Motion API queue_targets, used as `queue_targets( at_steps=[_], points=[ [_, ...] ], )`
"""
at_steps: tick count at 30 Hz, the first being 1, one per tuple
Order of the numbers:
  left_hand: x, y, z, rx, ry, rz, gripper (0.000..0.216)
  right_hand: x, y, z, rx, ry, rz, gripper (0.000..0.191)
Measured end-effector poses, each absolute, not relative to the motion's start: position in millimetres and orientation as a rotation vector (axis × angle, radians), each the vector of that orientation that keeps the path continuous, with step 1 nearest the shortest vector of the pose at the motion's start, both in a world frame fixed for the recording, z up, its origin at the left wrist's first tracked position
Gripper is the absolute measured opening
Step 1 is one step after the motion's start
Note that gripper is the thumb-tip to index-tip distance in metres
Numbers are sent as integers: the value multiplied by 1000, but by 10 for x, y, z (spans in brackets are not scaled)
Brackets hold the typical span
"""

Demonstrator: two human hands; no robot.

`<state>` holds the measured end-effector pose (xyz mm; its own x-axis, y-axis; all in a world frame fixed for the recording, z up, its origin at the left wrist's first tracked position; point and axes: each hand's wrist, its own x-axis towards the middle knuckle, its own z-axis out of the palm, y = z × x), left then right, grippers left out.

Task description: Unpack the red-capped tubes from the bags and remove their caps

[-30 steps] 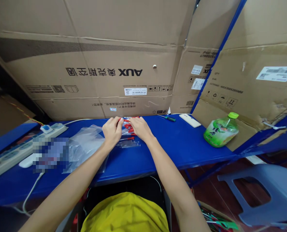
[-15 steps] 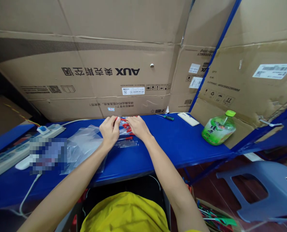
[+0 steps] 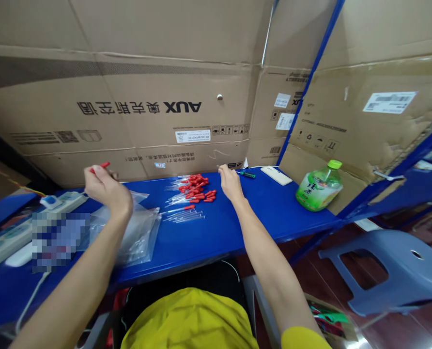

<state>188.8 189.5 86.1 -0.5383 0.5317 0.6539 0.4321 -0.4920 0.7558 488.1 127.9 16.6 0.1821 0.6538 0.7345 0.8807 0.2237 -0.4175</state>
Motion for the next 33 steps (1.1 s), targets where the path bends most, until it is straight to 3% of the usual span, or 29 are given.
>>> queue_targets(
  at_steps=[9,20,24,33],
  points=[
    [2196,1721,593,2084,1160,1798,38,4525,1188,268,-1355,-1682,-506,30],
    [2177,1828,427,2172,1370,1627,31,4131,1148,205,-1181,-1929,153,7],
    [2186,1862,400,2155,1449,1610,35,4115,1153,155,-1200,-2053,240,9],
    [2243,1827,374,2168,1308,1518,30,4073,1143,139,-1300,-2232,60,16]
  ],
)
